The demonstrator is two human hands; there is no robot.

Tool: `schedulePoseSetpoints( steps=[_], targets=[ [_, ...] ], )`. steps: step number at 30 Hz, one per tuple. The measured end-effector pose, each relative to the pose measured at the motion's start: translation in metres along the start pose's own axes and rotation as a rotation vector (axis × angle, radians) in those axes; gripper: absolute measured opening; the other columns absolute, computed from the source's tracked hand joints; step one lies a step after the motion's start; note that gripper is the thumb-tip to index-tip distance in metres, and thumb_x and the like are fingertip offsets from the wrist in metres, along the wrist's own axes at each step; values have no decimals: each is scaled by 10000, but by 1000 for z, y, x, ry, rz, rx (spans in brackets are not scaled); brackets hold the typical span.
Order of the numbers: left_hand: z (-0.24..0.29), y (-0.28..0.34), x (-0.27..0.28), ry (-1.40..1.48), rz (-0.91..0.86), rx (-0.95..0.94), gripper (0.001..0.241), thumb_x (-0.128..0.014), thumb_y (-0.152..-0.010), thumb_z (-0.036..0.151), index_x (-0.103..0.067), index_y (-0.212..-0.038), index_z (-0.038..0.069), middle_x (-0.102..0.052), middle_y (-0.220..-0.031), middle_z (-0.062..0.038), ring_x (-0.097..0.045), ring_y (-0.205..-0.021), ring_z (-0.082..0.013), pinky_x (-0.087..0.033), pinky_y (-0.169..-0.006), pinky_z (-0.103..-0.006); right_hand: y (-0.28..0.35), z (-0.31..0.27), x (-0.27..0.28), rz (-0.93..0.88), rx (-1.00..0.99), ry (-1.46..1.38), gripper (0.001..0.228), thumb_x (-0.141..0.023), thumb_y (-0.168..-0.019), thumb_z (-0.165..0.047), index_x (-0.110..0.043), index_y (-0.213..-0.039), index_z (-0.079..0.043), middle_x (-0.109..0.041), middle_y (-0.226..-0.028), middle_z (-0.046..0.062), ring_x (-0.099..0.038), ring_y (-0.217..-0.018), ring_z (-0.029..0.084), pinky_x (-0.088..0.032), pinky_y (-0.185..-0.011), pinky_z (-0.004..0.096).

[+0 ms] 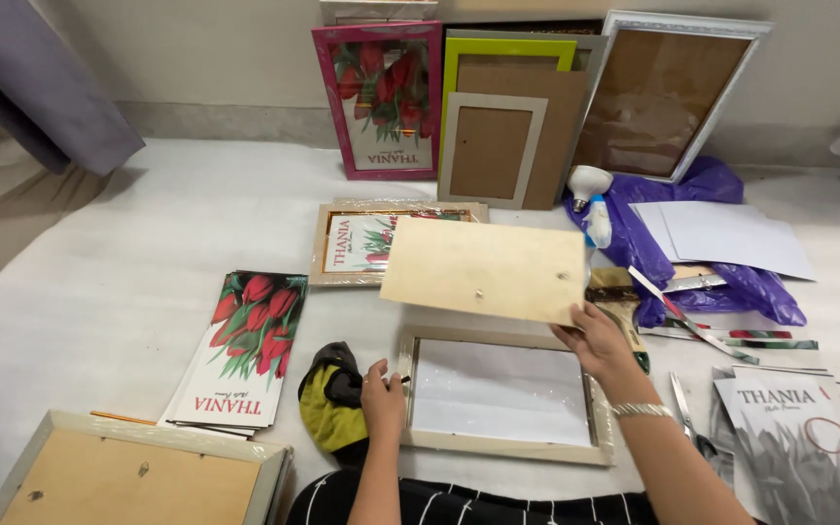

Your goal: Cleaning a picture frame with a brush and cloth before inserting a paper liner and wooden backing board.

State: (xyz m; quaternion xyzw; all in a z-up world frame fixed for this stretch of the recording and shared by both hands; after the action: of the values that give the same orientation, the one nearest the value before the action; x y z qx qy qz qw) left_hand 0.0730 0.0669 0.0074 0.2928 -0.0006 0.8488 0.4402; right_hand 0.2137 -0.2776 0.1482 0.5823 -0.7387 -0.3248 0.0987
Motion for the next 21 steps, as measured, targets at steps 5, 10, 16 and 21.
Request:
schedulePoseSetpoints(
  steps=[5,10,16,21],
  targets=[
    [32,26,20,-210,-60,-158,399,-626,-929,146,-638,-1328,161,-607,-1329,-86,-599,-1157,-273,-522,-983,-384,8,12,116,2,12,94,457,-436,-1056,-88,-406,-1492,46,-535,-1324,261,-563,-1168,316,-499,-1050,398],
    [30,44,3,-542,-54,-348,519,-713,-882,116,-641,-1362,299,-456,-1479,-138,-536,-1232,-330,-535,-1002,-433,-19,62,225,130,-68,173,462,-480,-1068,-101,-422,-1507,32,-562,-1290,254,-599,-969,256,-558,-873,326],
    [14,42,-30,-667,-3,-445,600,-751,-848,193,-599,-1398,378,-348,-1573,-162,-530,-1179,-349,-542,-925,-455,-51,116,282,223,-78,113,322,-500,-1082,-69,-531,-1395,-4,-609,-1243,228,-608,-1062,339,-542,-940,442],
    [5,44,-53,-753,-76,-587,564,-758,-845,315,-612,-1386,378,-389,-1559,-120,-513,-1157,-327,-500,-908,-451,-49,116,286,284,-55,176,383,-530,-1061,-47,-501,-1437,22,-599,-1271,224,-627,-1007,333,-567,-883,395]
  ],
)
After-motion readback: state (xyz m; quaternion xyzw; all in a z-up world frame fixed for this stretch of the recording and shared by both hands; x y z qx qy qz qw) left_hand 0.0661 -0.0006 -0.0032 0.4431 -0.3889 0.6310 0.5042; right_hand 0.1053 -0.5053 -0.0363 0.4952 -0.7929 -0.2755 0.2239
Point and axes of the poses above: each hand's wrist, its own y-axis away from the middle knuckle, its own x-axis out of the back of the hand, z = x × y, the point moved 7 cm from there along -y, towards the middle knuckle
